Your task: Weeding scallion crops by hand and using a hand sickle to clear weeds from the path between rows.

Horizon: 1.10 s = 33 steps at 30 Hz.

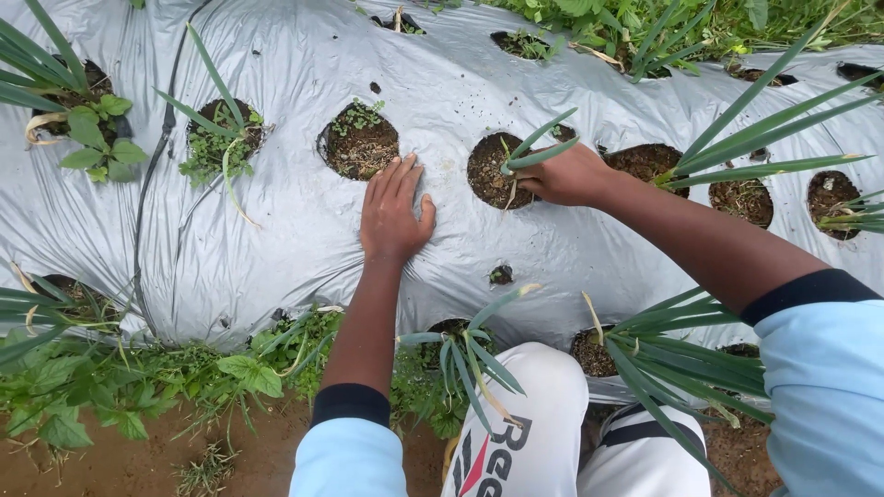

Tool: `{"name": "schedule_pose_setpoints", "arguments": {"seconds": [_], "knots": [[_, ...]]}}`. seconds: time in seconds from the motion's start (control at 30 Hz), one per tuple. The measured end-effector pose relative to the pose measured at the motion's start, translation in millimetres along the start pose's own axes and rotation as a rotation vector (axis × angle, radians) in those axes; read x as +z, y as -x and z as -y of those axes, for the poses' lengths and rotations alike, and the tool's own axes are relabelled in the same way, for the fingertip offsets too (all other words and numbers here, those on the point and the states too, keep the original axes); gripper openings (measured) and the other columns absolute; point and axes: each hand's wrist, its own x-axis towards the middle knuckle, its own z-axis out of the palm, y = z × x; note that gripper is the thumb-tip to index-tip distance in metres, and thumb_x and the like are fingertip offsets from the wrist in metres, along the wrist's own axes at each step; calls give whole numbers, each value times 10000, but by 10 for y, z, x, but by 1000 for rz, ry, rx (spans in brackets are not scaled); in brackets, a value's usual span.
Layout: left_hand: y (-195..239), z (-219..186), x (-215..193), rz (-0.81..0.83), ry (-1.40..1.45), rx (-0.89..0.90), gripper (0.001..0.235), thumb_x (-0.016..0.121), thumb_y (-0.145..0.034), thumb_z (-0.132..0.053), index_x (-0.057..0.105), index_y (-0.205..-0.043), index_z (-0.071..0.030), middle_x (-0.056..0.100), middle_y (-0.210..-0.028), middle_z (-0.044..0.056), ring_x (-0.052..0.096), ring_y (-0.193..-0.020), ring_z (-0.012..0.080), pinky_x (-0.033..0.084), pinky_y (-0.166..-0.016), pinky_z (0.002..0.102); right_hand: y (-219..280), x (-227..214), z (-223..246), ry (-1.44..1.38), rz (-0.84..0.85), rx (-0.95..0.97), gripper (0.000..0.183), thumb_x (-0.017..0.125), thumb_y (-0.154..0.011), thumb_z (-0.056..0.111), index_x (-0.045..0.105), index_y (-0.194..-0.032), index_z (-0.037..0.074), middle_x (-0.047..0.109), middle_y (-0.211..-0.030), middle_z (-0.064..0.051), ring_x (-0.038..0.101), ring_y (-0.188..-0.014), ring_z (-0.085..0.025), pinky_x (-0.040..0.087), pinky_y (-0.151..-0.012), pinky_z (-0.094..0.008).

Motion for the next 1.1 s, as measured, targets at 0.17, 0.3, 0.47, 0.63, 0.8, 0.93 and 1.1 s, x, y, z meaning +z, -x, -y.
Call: {"name": "schedule_pose_setpoints", "arguments": {"seconds": [0.17,0.3,0.47,0.63,0.8,0.93,1.1], "knots": [[4,11,17,3,2,-2,452,596,-884,-295,689,-1294,-128,649,-1424,70,591,-1345,250,393,-1174,429,-76,615,-293,139,-23,-48,181,664,-965,313,771,-1057,200,750,-928,-57,756,-815,-296,600,-662,-441],[13,20,41,-16,-4,5,458,602,-879,-300,685,-1299,-134,645,-1427,63,589,-1346,246,392,-1176,423,-77,715,-333,195,-50,-31,197,638,-1002,381,762,-1021,229,748,-917,-25,755,-765,-259,591,-624,-391],[15,26,52,-18,0,3,453,601,-880,-300,692,-1291,-132,652,-1421,68,594,-1342,251,394,-1173,428,-2,651,-307,33,-86,17,168,631,-1022,323,745,-1037,202,749,-915,-46,748,-750,-308,597,-617,-440],[8,13,32,-5,7,-4,453,594,-884,-302,693,-1292,-133,653,-1420,67,596,-1339,253,393,-1170,432,78,628,-405,-156,-66,90,147,635,-1012,234,741,-1073,153,753,-921,-100,736,-767,-379,590,-637,-494],[4,4,10,-3,5,-8,447,594,-891,-306,691,-1294,-139,649,-1424,61,591,-1345,245,388,-1176,423,226,492,-469,-281,-96,177,133,655,-1030,223,767,-1101,215,760,-926,-2,736,-746,-306,596,-641,-446],[3,4,26,-7,5,-5,453,605,-885,-300,685,-1299,-135,646,-1426,61,590,-1345,250,390,-1179,427,277,399,-466,-285,-70,192,150,696,-973,205,771,-1102,189,772,-959,-40,742,-766,-302,595,-652,-457],[7,-6,-6,12,13,-14,451,590,-890,-302,691,-1298,-138,649,-1427,62,586,-1352,251,386,-1179,428,238,300,-381,-315,51,316,197,655,-913,141,772,-1072,144,774,-970,-84,749,-863,-360,595,-762,-543]]}}
